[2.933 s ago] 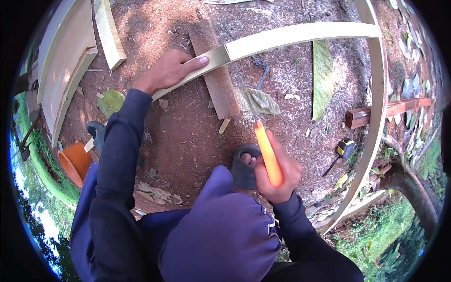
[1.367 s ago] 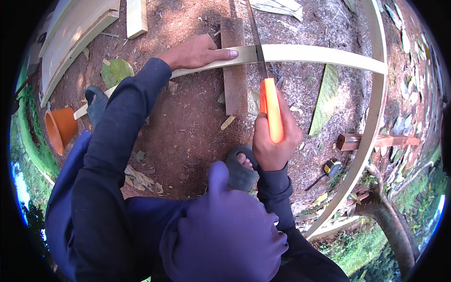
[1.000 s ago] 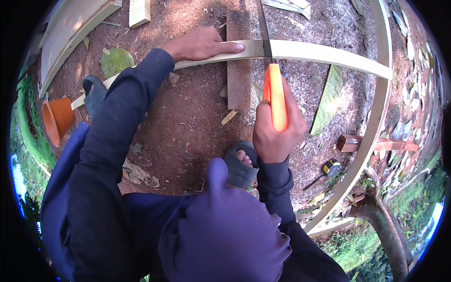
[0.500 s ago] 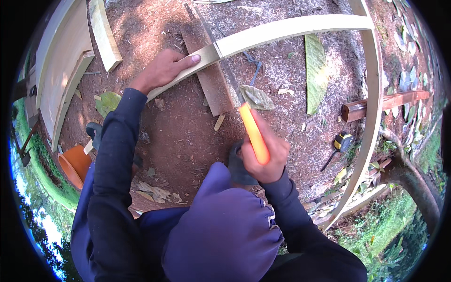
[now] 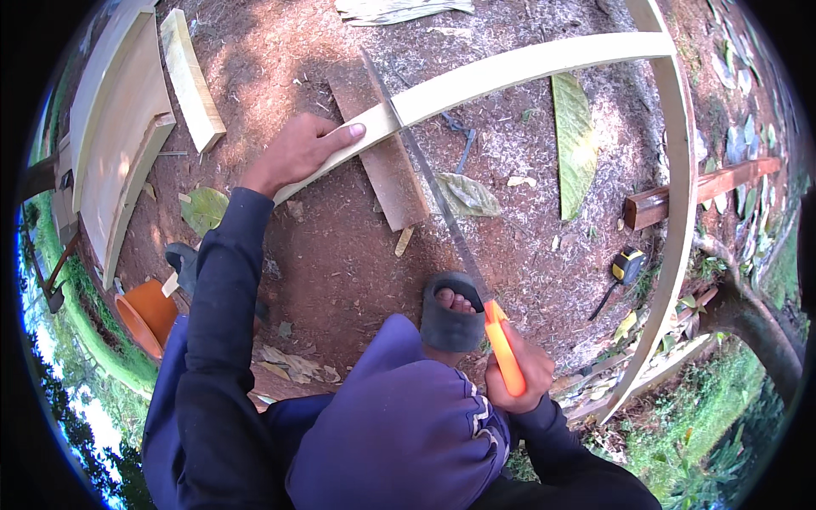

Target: The person uses a hand saw to cut a wooden plank placed on a makeshift support. They adjust the wood, saw through it, and then inspect the cut piece before setting it aside.

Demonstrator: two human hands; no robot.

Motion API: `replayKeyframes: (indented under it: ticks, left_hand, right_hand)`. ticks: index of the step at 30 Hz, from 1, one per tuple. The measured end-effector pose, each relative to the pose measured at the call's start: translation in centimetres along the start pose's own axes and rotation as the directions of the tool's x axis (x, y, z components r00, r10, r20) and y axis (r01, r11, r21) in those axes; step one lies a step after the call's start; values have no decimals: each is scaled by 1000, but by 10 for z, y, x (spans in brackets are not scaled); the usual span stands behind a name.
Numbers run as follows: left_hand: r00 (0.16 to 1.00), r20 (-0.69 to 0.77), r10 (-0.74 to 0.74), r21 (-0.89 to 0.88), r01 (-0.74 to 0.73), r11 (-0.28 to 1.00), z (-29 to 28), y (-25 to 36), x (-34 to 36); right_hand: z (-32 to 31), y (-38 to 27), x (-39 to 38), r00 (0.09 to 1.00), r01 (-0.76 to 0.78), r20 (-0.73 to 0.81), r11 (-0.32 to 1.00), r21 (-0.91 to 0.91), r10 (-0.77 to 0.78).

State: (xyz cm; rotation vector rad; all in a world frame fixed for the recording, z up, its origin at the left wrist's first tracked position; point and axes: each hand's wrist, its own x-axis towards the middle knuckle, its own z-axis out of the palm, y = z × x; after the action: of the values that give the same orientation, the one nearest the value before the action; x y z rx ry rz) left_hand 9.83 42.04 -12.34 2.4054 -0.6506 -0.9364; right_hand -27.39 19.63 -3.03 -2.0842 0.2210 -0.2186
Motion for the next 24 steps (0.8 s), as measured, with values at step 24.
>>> replayKeyframes:
  ticks: [24]
  left_hand:
    - [996,78,-32,24,30,999,-3,12,-3]
  right_hand:
    - [10,10,21,1000,6,6,999,-48,-5]
